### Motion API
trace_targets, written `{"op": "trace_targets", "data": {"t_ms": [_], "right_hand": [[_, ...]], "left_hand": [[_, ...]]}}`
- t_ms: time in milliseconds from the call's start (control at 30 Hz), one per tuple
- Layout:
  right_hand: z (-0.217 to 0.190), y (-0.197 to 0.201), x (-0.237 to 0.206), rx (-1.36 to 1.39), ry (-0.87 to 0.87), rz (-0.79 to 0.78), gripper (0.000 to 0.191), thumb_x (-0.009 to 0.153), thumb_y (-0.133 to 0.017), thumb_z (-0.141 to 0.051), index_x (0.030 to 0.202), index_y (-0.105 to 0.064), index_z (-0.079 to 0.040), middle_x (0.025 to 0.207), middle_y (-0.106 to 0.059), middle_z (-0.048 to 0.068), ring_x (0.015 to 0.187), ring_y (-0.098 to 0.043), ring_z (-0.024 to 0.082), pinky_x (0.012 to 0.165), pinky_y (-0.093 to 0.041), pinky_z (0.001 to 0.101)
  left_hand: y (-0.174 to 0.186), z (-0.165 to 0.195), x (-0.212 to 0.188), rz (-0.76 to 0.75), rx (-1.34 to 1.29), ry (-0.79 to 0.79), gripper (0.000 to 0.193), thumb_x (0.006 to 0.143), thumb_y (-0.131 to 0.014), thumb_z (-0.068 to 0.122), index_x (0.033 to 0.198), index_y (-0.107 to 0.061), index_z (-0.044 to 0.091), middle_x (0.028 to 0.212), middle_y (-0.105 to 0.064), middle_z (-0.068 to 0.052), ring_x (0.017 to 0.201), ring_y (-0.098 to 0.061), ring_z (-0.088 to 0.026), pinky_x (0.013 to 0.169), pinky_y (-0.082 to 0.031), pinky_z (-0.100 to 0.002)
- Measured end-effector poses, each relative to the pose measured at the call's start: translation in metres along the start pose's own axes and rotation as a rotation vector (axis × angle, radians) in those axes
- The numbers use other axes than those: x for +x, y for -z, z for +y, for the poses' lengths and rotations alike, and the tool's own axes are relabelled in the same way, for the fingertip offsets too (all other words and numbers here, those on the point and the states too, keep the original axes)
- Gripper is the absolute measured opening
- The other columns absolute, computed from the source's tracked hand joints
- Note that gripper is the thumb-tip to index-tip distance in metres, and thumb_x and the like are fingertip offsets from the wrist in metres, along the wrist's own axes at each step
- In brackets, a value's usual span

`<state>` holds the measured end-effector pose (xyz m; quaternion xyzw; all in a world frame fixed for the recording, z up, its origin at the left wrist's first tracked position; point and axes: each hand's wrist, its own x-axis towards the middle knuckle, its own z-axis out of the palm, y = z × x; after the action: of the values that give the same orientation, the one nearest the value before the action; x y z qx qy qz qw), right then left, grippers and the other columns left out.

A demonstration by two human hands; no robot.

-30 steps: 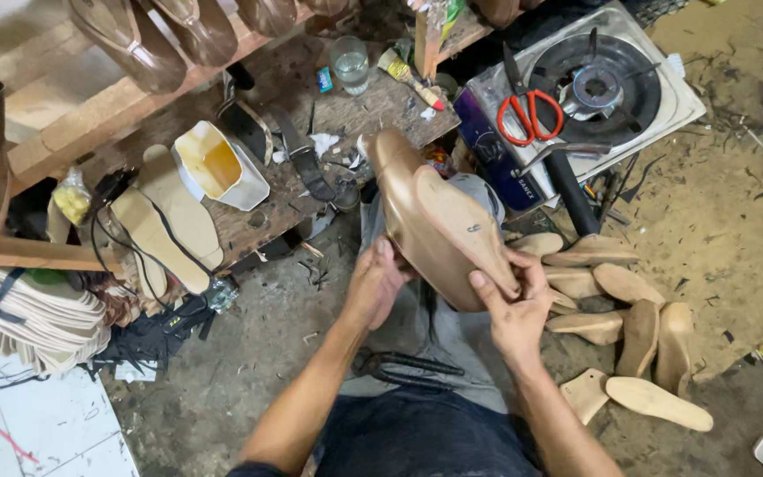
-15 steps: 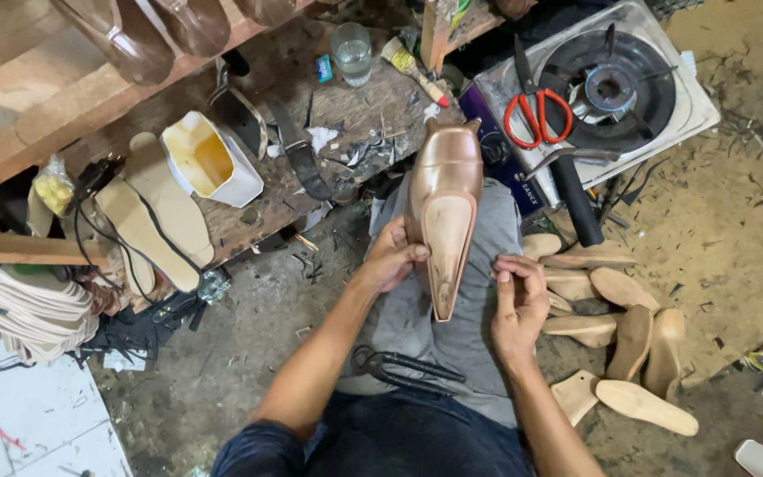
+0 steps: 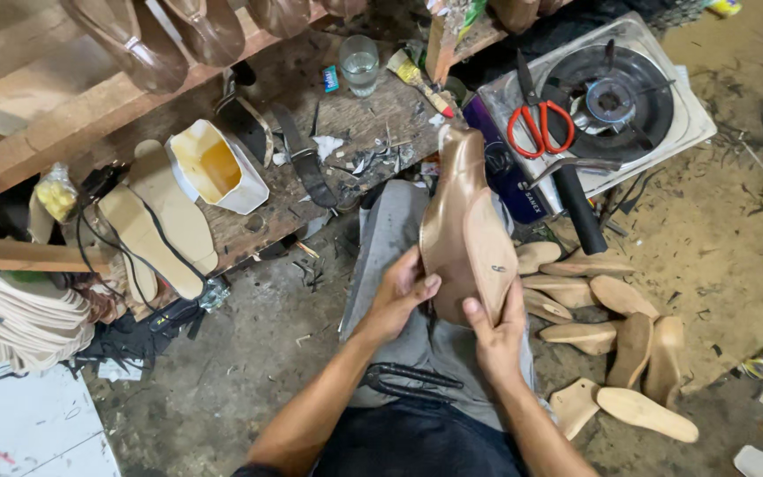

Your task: The person assembles a shoe by fitting a black sole onto a wooden shoe last, then attaching a metallic upper. They use pliers to press the upper edges onto the sole and a hammer to tap the edges for a secure fit.

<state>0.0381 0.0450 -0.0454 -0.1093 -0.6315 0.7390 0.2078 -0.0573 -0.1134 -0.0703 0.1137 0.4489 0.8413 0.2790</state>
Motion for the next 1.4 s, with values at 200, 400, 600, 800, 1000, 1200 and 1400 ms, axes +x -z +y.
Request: {"op": "trace_targets", "data": {"t_ms": [200, 400, 600, 800, 1000, 1200, 1400], "right_hand": [[-0.02, 0.065, 0.052, 0.694, -0.429, -0.008, 0.058, 0.096, -0.061, -0.025, 0.145, -0.045, 0.001, 0.13, -0.066, 0.019, 0.112, -0.068, 0.037, 0.098, -0.054, 0.0514], [-0.101, 0.167, 0.194, 0.039, -0.102, 0.117, 0.051, 0.098, -0.065, 0.003, 0.147, -0.054, 0.005, 0.137, -0.067, 0.014, 0.119, -0.069, 0.023, 0.105, -0.058, 0.037], [-0.144, 0.18, 0.279, -1.786, 0.461, -0.285, 0.064, 0.088, -0.068, -0.003, 0.151, -0.056, -0.011, 0.147, -0.059, 0.019, 0.126, -0.06, 0.046, 0.107, -0.05, 0.0575], [-0.141, 0.149, 0.311, -2.819, 0.833, -0.79, 0.051, 0.1, -0.056, -0.034, 0.15, -0.05, -0.031, 0.167, -0.037, 0.01, 0.146, -0.04, 0.045, 0.118, -0.035, 0.0605], [-0.158, 0.127, 0.34, -2.525, 0.022, -0.508, 0.044, 0.098, -0.061, -0.034, 0.136, -0.061, -0.012, 0.141, -0.057, 0.02, 0.123, -0.06, 0.047, 0.102, -0.048, 0.0586], [-0.199, 0.167, 0.355, -0.915, -0.586, 0.138, 0.041, 0.107, -0.062, -0.023, 0.138, -0.054, 0.004, 0.117, -0.072, 0.02, 0.112, -0.075, 0.039, 0.095, -0.056, 0.0592], [-0.157, 0.174, 0.339, -0.128, -0.607, 0.237, 0.04, 0.105, -0.057, -0.026, 0.139, -0.05, -0.007, 0.12, -0.072, 0.014, 0.108, -0.076, 0.033, 0.089, -0.057, 0.0587]], "left_hand": [[-0.019, 0.023, -0.047, -0.192, 0.492, 0.186, 0.062, 0.098, -0.069, 0.022, 0.153, -0.046, 0.007, 0.153, -0.053, -0.012, 0.135, -0.057, -0.023, 0.109, -0.052, -0.037], [-0.013, 0.018, -0.088, -0.493, 0.701, 0.353, 0.046, 0.097, -0.071, 0.019, 0.14, -0.062, 0.007, 0.147, -0.061, -0.014, 0.126, -0.066, -0.026, 0.105, -0.052, -0.039], [0.009, -0.001, -0.062, -0.229, 0.105, 0.359, 0.046, 0.099, -0.061, 0.013, 0.143, -0.053, 0.001, 0.139, -0.062, -0.017, 0.123, -0.066, -0.028, 0.096, -0.06, -0.043], [0.009, -0.003, -0.065, -0.258, 0.05, 0.34, 0.045, 0.101, -0.054, 0.007, 0.145, -0.05, 0.0, 0.14, -0.061, -0.016, 0.124, -0.066, -0.029, 0.097, -0.06, -0.043], [0.015, 0.003, -0.071, -0.227, 0.009, 0.315, 0.043, 0.103, -0.052, 0.005, 0.146, -0.049, -0.001, 0.14, -0.061, -0.018, 0.124, -0.066, -0.03, 0.099, -0.059, -0.044], [0.02, 0.006, -0.073, -0.215, -0.013, 0.307, 0.044, 0.103, -0.051, 0.006, 0.146, -0.048, 0.0, 0.14, -0.06, -0.017, 0.125, -0.065, -0.03, 0.099, -0.058, -0.044], [0.022, 0.006, -0.075, -0.21, 0.009, 0.306, 0.044, 0.103, -0.051, 0.006, 0.146, -0.048, -0.001, 0.141, -0.06, -0.017, 0.124, -0.065, -0.03, 0.099, -0.058, -0.044]]}}
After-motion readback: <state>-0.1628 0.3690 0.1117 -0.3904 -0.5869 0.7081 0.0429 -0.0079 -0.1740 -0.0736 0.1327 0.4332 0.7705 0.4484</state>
